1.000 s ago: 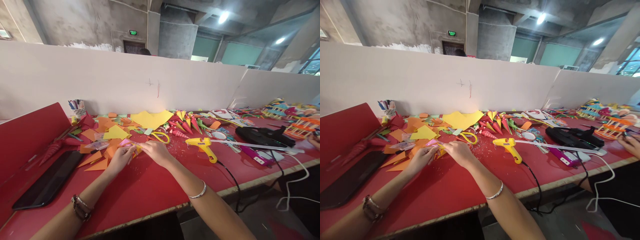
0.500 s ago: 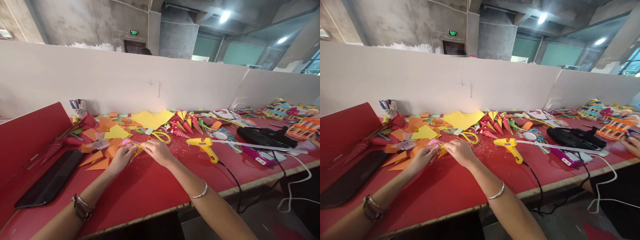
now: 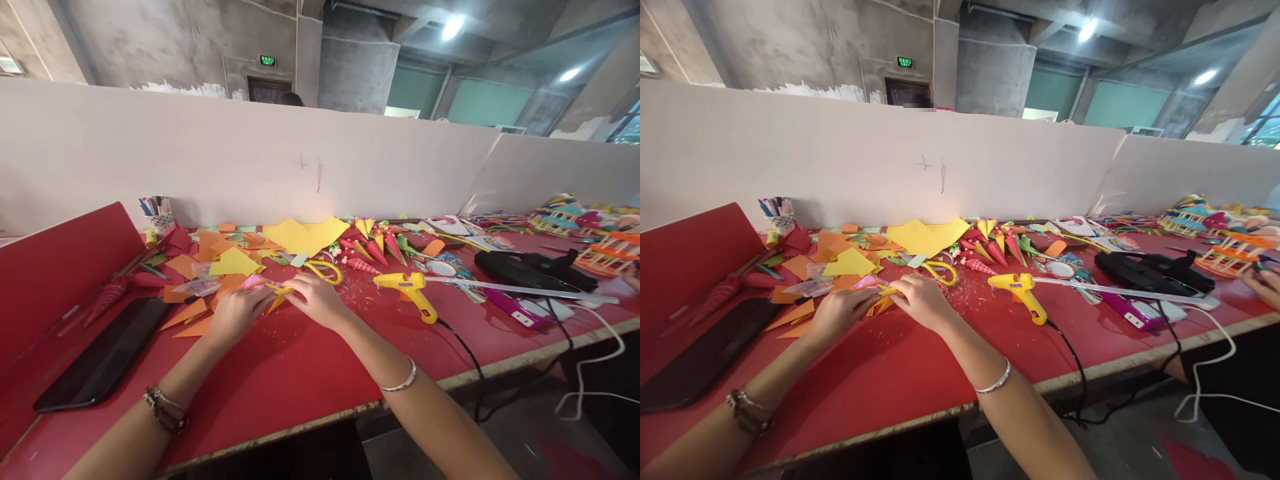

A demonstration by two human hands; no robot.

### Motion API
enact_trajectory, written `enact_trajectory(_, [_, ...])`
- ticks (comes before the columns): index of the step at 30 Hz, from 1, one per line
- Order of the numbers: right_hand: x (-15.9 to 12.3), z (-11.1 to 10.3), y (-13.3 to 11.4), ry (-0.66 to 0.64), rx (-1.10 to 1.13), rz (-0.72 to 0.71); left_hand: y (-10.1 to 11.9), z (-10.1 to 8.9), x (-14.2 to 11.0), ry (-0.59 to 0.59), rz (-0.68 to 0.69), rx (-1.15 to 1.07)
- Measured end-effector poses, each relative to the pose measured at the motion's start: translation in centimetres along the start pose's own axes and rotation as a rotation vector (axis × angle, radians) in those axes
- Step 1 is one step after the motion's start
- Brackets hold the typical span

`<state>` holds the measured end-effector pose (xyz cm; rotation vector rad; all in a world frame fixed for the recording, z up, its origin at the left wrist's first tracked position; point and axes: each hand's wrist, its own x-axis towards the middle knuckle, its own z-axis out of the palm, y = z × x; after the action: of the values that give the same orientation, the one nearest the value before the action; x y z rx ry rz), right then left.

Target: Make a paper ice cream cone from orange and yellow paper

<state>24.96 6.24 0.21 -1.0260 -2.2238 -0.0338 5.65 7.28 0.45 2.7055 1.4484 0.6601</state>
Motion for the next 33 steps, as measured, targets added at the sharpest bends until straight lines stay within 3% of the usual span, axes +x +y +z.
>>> enact_trajectory(6, [0.1,-0.1,0.1,-0.034,-0.007,-0.041,-0.4,0.3,0.1,0.034,0.078,0.056])
enact_trajectory(10, [0.2,-0.1,0.0,-0.037,-0.073,-0.076,0.1,0.0,0.1,0.009,0.059,0.012])
enact_trajectory(26, [0.0,-0.1,-0.4,0.088,-0.347,-0.187,1.5,0.2,0.4,-0.251,-0.381,-1.031])
enact_trajectory(29, [0.0,-0.1,-0.5,0.089,-0.349,-0.193,1.5,0.1,0.3,-0.278,-0.420,-1.108])
enact_trajectory(33, [0.2,-0.3,-0.6,0.048,-0.327,-0.160,1.7,-0.1,0.3,-0.243,-0.393,-0.992])
